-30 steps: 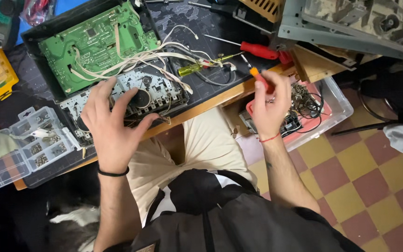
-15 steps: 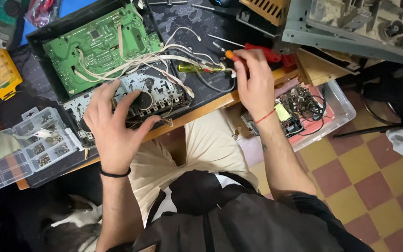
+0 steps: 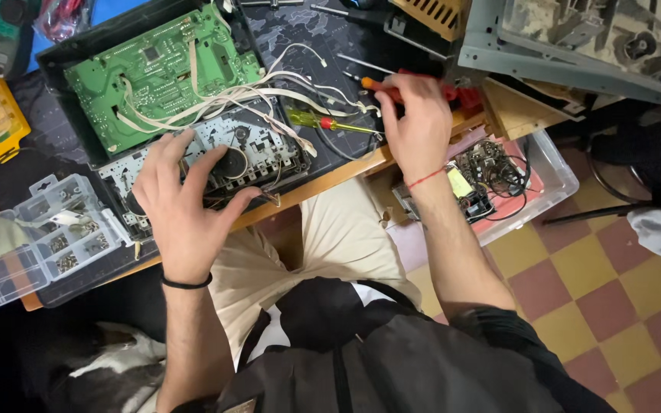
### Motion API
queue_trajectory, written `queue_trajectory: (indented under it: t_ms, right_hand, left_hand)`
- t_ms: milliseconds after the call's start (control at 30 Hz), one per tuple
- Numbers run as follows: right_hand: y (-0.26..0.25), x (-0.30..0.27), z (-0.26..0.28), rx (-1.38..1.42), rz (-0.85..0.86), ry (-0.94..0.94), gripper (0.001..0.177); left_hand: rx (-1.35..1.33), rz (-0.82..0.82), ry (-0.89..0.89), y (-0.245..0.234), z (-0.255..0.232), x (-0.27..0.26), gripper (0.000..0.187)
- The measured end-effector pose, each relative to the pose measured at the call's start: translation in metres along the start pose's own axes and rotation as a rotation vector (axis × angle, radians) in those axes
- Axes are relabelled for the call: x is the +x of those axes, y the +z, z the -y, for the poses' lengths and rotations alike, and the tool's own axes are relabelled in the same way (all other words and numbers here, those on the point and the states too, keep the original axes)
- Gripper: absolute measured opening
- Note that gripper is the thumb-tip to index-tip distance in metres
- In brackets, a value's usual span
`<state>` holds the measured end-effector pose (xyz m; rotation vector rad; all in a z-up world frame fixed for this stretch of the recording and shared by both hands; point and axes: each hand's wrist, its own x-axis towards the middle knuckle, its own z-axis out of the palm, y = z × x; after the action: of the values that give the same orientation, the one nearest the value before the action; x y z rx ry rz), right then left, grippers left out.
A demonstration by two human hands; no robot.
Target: The person uses a screwdriver to remove screws from the internal chassis of a disassembled electronic device. They then flip the device over, remove the front faceplate, and set it aside to reveal the internal mechanical components.
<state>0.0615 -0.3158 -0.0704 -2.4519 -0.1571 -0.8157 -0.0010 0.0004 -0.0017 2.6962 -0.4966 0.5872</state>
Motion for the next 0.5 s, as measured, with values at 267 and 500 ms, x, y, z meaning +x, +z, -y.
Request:
queue_trajectory:
  t_ms: [267,500]
  right_hand:
    - [-0.026,-0.025,0.018,0.051,-0.106,-0.055,0.008]
    - [-0.033,-0.048,0.022,0.203,-0.116,-0.147,0.005]
  left_hand:
    - [-0.027,-0.019,0.004,-0.001,0.002,0.000,0.057]
    - [-0.019,-0.024,0.019,0.000,0.002,-0.002,0.057]
